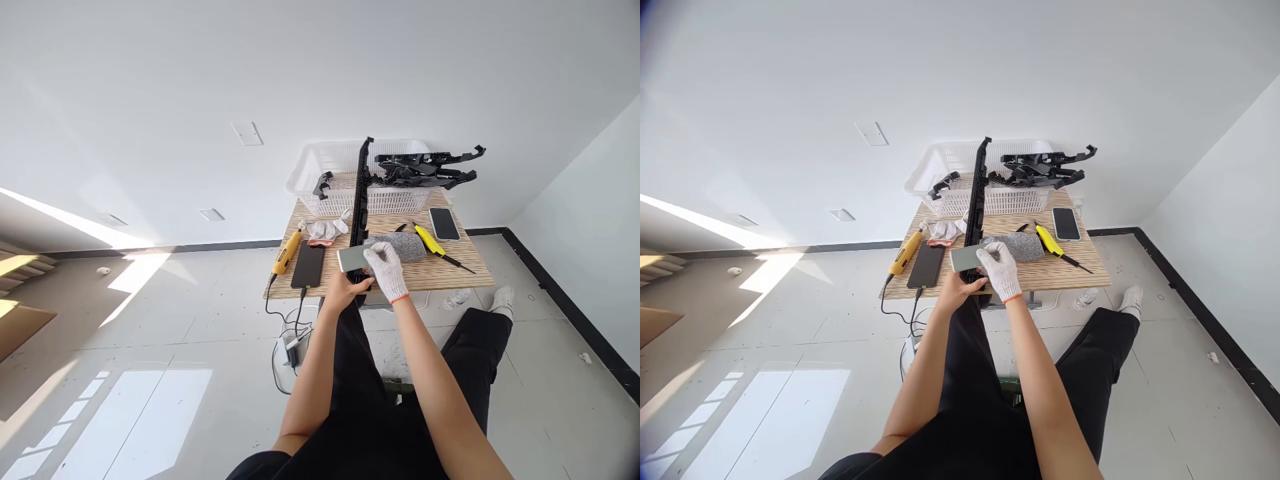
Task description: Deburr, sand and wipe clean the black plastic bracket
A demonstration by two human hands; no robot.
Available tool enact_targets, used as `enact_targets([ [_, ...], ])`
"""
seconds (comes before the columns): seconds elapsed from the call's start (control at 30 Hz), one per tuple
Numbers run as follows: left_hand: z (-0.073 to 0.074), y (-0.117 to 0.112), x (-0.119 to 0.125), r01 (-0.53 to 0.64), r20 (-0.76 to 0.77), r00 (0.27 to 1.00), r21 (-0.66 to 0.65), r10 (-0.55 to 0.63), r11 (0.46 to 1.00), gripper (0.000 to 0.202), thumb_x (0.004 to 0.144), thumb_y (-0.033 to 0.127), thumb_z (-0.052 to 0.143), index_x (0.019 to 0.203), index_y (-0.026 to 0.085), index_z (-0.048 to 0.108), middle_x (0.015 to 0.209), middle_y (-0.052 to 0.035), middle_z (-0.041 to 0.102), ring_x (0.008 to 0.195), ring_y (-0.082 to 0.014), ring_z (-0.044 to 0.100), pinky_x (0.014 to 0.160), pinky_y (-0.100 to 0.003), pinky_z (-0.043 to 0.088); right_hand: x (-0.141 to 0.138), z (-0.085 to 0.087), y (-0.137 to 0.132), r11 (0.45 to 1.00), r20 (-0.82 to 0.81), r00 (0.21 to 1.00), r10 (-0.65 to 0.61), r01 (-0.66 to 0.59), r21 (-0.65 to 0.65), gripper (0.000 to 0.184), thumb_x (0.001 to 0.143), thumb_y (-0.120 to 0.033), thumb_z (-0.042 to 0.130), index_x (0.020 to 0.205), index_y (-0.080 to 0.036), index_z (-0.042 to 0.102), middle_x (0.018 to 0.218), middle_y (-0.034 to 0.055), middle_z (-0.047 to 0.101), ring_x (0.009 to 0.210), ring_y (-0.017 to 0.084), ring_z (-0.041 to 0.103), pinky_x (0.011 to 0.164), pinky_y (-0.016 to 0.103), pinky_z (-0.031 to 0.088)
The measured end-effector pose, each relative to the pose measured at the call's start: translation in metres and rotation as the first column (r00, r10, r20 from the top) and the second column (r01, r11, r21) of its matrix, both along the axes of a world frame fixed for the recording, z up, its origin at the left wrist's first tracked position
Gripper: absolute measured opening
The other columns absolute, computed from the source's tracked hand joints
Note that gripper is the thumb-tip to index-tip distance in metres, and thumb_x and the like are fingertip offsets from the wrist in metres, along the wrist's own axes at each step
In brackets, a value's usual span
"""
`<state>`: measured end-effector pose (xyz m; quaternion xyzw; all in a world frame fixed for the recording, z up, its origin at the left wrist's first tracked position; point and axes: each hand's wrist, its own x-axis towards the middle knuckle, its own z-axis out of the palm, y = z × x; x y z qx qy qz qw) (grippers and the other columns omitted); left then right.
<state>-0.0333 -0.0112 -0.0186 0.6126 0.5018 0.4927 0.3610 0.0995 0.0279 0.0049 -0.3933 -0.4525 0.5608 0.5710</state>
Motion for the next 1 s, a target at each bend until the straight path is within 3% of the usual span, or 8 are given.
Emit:
enact_targets([
  [0.07,-0.0003,0.0001,0.0001,-0.009,0.002,1.000,0.037,0.009,0.999,0.038,0.075,0.041,0.079,0.102,0.017,0.066,0.102,-0.0080,0.072,0.099,-0.0244,0.067,0.095,-0.038,0.051,-0.0002,-0.0009,0.0001,0.999,0.020,0.998,0.053,-0.053,0.012,0.033,0.072,-0.044,0.077,0.081,-0.023,0.052,0.086,-0.0026,0.059,0.069,0.012,0.055,0.056,0.024,0.052],
  [0.2,-0.0018,-0.0001,-0.0004,-0.089,-0.036,0.996,-0.085,0.086,0.992,0.043,0.072,0.042,0.080,0.102,0.017,0.065,0.096,-0.0083,0.072,0.090,-0.0244,0.068,0.083,-0.036,0.053,0.0009,-0.0019,0.0010,0.989,0.051,0.988,-0.146,0.144,0.033,0.028,0.078,-0.043,0.072,0.084,-0.023,0.054,0.084,-0.0036,0.058,0.060,0.008,0.049,0.052,0.022,0.046],
  [0.47,0.0040,-0.0020,0.0019,-0.096,-0.039,0.995,-0.047,0.094,0.994,0.040,0.074,0.041,0.078,0.101,0.017,0.062,0.096,-0.0078,0.072,0.089,-0.0230,0.067,0.083,-0.034,0.051,0.0025,0.0021,0.0016,0.999,-0.039,0.999,-0.038,0.039,0.018,0.029,0.075,-0.040,0.075,0.085,-0.022,0.055,0.083,-0.0041,0.057,0.054,0.006,0.046,0.045,0.021,0.040],
  [0.57,0.0040,-0.0010,0.0017,-0.084,-0.062,0.995,-0.019,0.083,0.996,0.043,0.073,0.039,0.078,0.106,0.017,0.063,0.103,-0.0090,0.072,0.099,-0.0257,0.067,0.090,-0.037,0.050,0.0021,0.0050,0.0010,0.997,-0.034,0.996,0.080,-0.080,0.001,0.028,0.071,-0.036,0.078,0.079,-0.021,0.056,0.084,-0.0032,0.058,0.059,0.007,0.049,0.049,0.021,0.044],
  [0.67,0.0032,-0.0004,0.0008,-0.109,-0.070,0.992,-0.055,0.105,0.993,0.041,0.073,0.040,0.078,0.103,0.017,0.062,0.099,-0.0083,0.072,0.093,-0.0252,0.068,0.085,-0.036,0.051,0.0018,0.0060,0.0008,0.999,-0.074,0.997,-0.015,0.012,-0.040,0.025,0.073,-0.036,0.075,0.081,-0.021,0.056,0.085,-0.0035,0.060,0.055,0.006,0.045,0.046,0.021,0.040],
  [0.8,0.0052,-0.0021,0.0005,-0.076,-0.066,0.995,-0.044,0.073,0.996,0.036,0.074,0.040,0.077,0.097,0.018,0.061,0.101,-0.0086,0.072,0.096,-0.0247,0.067,0.087,-0.036,0.049,0.0038,0.0046,0.0017,0.999,-0.047,0.998,0.047,-0.047,0.010,0.025,0.073,-0.037,0.077,0.081,-0.021,0.060,0.088,-0.0024,0.062,0.057,0.006,0.047,0.048,0.020,0.041],
  [0.9,0.0076,-0.0033,0.0007,-0.094,-0.071,0.993,-0.059,0.090,0.994,0.036,0.074,0.041,0.077,0.097,0.019,0.059,0.095,-0.0066,0.071,0.090,-0.0229,0.067,0.082,-0.034,0.050,0.0061,0.0042,0.0023,1.000,-0.077,0.997,-0.025,0.026,0.002,0.022,0.076,-0.039,0.074,0.085,-0.022,0.062,0.089,-0.0023,0.064,0.053,0.005,0.044,0.044,0.020,0.036],
  [1.0,0.0078,-0.0023,0.0005,-0.074,-0.101,0.992,-0.028,0.071,0.997,0.034,0.075,0.043,0.076,0.093,0.019,0.060,0.098,-0.0075,0.071,0.097,-0.0250,0.066,0.088,-0.036,0.050,0.0064,0.0047,0.0021,0.997,-0.042,0.996,0.077,-0.078,-0.005,0.023,0.072,-0.038,0.077,0.082,-0.021,0.064,0.092,-0.0005,0.066,0.057,0.006,0.047,0.047,0.021,0.038],
])
